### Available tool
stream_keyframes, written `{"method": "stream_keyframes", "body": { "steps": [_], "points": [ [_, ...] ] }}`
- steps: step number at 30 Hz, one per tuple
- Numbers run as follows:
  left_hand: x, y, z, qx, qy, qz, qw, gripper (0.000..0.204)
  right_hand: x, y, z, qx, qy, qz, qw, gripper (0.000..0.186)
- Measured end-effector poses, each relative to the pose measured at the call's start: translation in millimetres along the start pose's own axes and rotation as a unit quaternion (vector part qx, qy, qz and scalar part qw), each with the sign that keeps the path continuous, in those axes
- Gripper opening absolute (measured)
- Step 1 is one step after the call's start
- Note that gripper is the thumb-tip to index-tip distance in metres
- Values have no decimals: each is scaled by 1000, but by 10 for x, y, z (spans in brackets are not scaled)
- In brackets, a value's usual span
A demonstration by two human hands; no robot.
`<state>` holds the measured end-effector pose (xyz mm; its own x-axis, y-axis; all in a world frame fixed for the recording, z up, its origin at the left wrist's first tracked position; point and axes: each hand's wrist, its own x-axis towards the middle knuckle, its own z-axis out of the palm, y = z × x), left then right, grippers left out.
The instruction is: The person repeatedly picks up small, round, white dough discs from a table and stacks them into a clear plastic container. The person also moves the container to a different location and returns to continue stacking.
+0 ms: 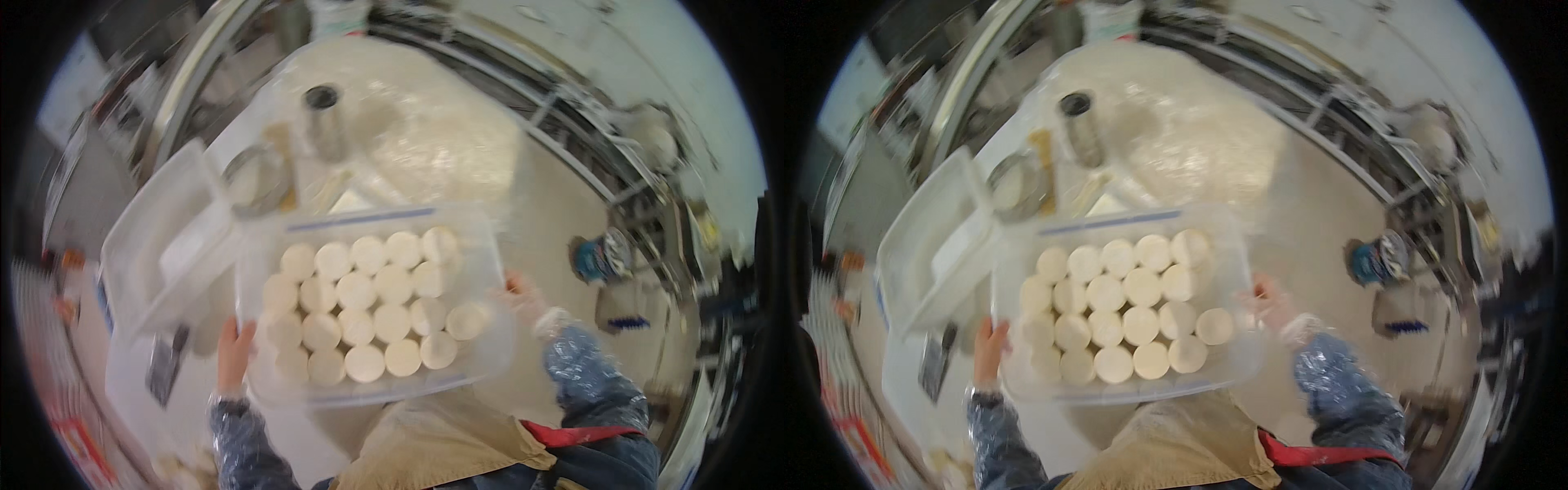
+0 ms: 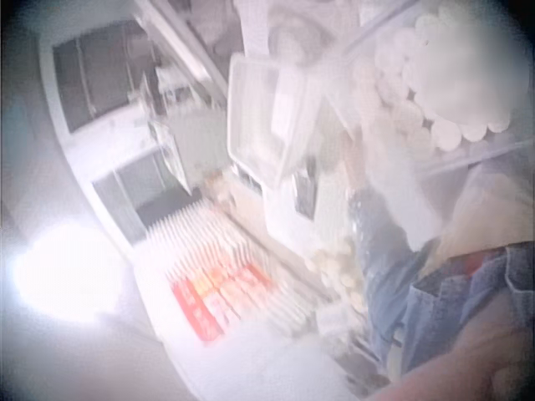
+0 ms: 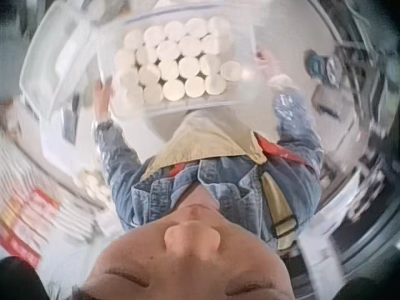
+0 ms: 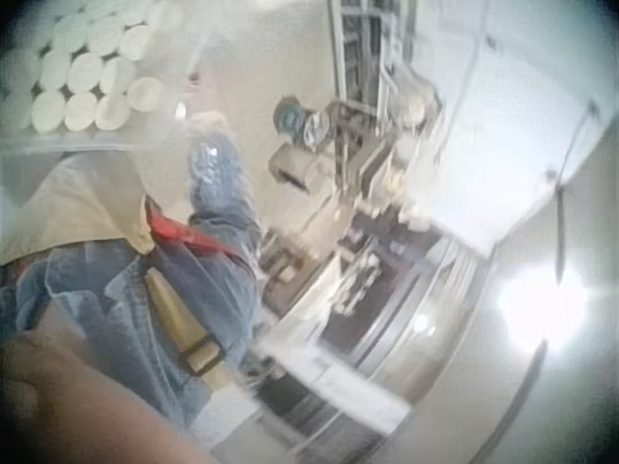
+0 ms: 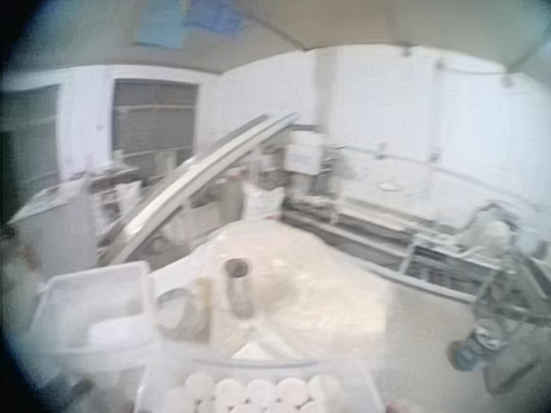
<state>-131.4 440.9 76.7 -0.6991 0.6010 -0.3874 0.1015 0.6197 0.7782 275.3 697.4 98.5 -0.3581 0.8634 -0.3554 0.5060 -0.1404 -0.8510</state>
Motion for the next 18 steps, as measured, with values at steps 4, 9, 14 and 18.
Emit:
{"method": "stream_keyframes", "body": {
  "steps": [4,9,14,18],
  "points": [
    [188,-220,37,-216,-74,26,973,17,-16,564,316,222,64,37,972,39],
    [362,-263,226,-306,-13,27,951,22,-469,648,355,121,136,2,983,41],
    [91,-290,775,-248,-208,40,945,24,-2100,1581,248,359,259,49,895,52],
    [-607,-125,1577,-165,-447,65,877,26,-3765,2539,388,390,422,77,815,56]
  ]
}}
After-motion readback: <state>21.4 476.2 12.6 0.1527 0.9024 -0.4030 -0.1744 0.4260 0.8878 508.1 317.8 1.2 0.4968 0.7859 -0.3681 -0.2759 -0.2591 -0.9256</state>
